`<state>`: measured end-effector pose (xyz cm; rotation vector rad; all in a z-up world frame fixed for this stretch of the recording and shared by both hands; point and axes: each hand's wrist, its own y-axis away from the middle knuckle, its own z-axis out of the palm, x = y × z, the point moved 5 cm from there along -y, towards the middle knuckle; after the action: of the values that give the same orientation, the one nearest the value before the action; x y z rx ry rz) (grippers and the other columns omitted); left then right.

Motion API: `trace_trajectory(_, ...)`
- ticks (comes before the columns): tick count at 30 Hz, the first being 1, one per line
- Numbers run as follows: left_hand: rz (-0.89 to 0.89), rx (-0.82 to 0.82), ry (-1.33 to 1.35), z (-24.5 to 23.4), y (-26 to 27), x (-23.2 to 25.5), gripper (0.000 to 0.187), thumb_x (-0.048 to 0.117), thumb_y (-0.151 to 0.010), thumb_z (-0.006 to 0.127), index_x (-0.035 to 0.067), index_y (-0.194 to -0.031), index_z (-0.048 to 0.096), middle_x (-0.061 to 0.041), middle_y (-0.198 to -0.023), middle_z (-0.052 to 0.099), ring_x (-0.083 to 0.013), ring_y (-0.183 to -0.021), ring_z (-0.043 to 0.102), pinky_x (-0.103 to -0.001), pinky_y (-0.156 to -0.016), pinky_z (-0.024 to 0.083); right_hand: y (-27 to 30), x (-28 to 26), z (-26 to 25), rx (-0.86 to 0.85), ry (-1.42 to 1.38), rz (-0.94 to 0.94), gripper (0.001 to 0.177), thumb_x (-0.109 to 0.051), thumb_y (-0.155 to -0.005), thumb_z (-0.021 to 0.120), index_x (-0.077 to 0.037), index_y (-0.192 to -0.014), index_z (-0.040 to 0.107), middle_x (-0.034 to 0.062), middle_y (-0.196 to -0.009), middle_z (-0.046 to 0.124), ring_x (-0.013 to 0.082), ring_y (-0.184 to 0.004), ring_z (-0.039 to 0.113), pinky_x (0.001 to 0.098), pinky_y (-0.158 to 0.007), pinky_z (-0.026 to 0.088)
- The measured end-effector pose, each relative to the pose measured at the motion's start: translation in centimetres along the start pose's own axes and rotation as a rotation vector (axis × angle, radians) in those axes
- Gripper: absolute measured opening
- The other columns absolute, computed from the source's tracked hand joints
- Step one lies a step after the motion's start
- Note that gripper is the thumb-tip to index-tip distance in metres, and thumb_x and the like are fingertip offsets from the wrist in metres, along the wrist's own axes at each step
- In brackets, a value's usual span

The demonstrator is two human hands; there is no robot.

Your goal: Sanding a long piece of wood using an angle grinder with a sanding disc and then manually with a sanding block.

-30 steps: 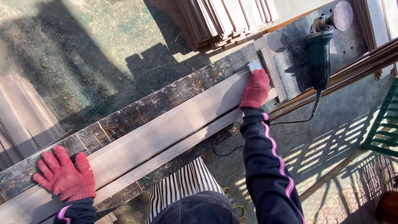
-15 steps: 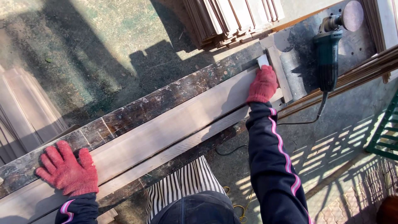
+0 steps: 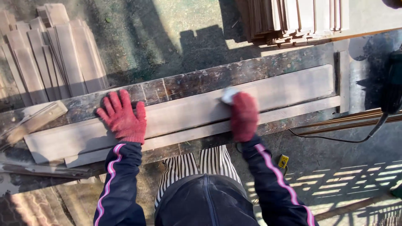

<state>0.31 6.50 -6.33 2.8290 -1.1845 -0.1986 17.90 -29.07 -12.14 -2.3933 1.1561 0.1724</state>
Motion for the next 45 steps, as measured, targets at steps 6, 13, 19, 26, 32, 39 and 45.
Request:
trace_trajectory(6, 0.108, 0.290, 0.388, -1.4, 2.8, -2.8, 0.071, 0.044, -0.093, 0.074, 0.003, -0.148, 0.057, -0.026, -0.155, 0.042, -0.0496, -0.144, 0.036, -0.061, -0.123, 0.019, 4.1, 25.2, 3.7, -0.013, 0.186, 0.807, 0.032, -0.038, -0.092, 0.080, -0.036, -0.121, 0.070, -0.0108, -0.139, 0.054, 0.0276, -0.116, 0.060, 0.0436, -0.105, 0.047)
trace_trajectory(13, 0.106, 0.006, 0.047, 0.0, 7.9, -10.7, 0.077, 0.059, -0.100, 0.046, 0.008, -0.159, 0.040, -0.031, -0.162, 0.034, -0.0501, -0.154, 0.022, -0.073, -0.122, 0.006, -1.0, -25.1, 2.9, -0.183, -0.213, -0.169, 0.034, -0.010, -0.097, 0.061, -0.014, -0.130, 0.062, 0.0221, -0.127, 0.062, 0.0455, -0.129, 0.055, 0.0602, -0.113, 0.042)
trace_trajectory(19, 0.177, 0.179, 0.036, -1.8, 7.3, -10.0, 0.075, 0.048, -0.091, 0.067, 0.003, -0.149, 0.050, -0.035, -0.148, 0.041, -0.0555, -0.142, 0.036, -0.076, -0.112, 0.019, -2.9, -18.8, 1.4, -0.238, -0.387, -0.249, 0.022, -0.015, -0.099, 0.061, -0.011, -0.120, 0.068, 0.0188, -0.128, 0.064, 0.0422, -0.127, 0.056, 0.0577, -0.110, 0.044)
trace_trajectory(26, 0.215, 0.226, 0.070, -3.1, 7.2, -9.7, 0.071, 0.050, -0.089, 0.069, 0.006, -0.143, 0.054, -0.031, -0.142, 0.046, -0.0539, -0.139, 0.040, -0.076, -0.110, 0.022, -1.2, -2.3, 3.1, -0.013, 0.088, 0.317, 0.037, -0.020, -0.103, 0.065, -0.017, -0.140, 0.064, 0.0169, -0.143, 0.060, 0.0411, -0.135, 0.052, 0.0540, -0.114, 0.039)
trace_trajectory(32, 0.226, 0.229, 0.073, -3.5, 7.5, -9.4, 0.071, 0.046, -0.088, 0.071, 0.003, -0.142, 0.055, -0.033, -0.140, 0.046, -0.0554, -0.137, 0.041, -0.077, -0.109, 0.024, -2.5, -28.1, 3.0, -0.250, -0.117, -0.149, 0.035, -0.017, -0.089, 0.070, -0.012, -0.123, 0.066, 0.0179, -0.130, 0.062, 0.0408, -0.126, 0.057, 0.0558, -0.112, 0.043)
trace_trajectory(39, 0.203, 0.117, -0.015, -2.0, 6.9, -7.8, 0.074, 0.057, -0.087, 0.065, 0.014, -0.147, 0.060, -0.025, -0.151, 0.050, -0.0467, -0.149, 0.035, -0.074, -0.119, 0.016, -6.1, -3.8, -2.1, -0.034, 0.223, 0.082, 0.018, -0.019, -0.109, 0.063, -0.011, -0.124, 0.067, 0.0167, -0.113, 0.063, 0.0365, -0.105, 0.060, 0.0468, -0.093, 0.048)
trace_trajectory(45, 0.196, 0.136, 0.081, -1.7, 6.7, -8.0, 0.073, 0.055, -0.088, 0.065, 0.014, -0.147, 0.055, -0.026, -0.146, 0.048, -0.0485, -0.143, 0.037, -0.078, -0.115, 0.016, -1.5, -2.2, 2.6, -0.027, 0.068, 0.309, 0.043, -0.011, -0.101, 0.071, -0.012, -0.144, 0.064, 0.0215, -0.148, 0.057, 0.0445, -0.139, 0.046, 0.0518, -0.119, 0.030)
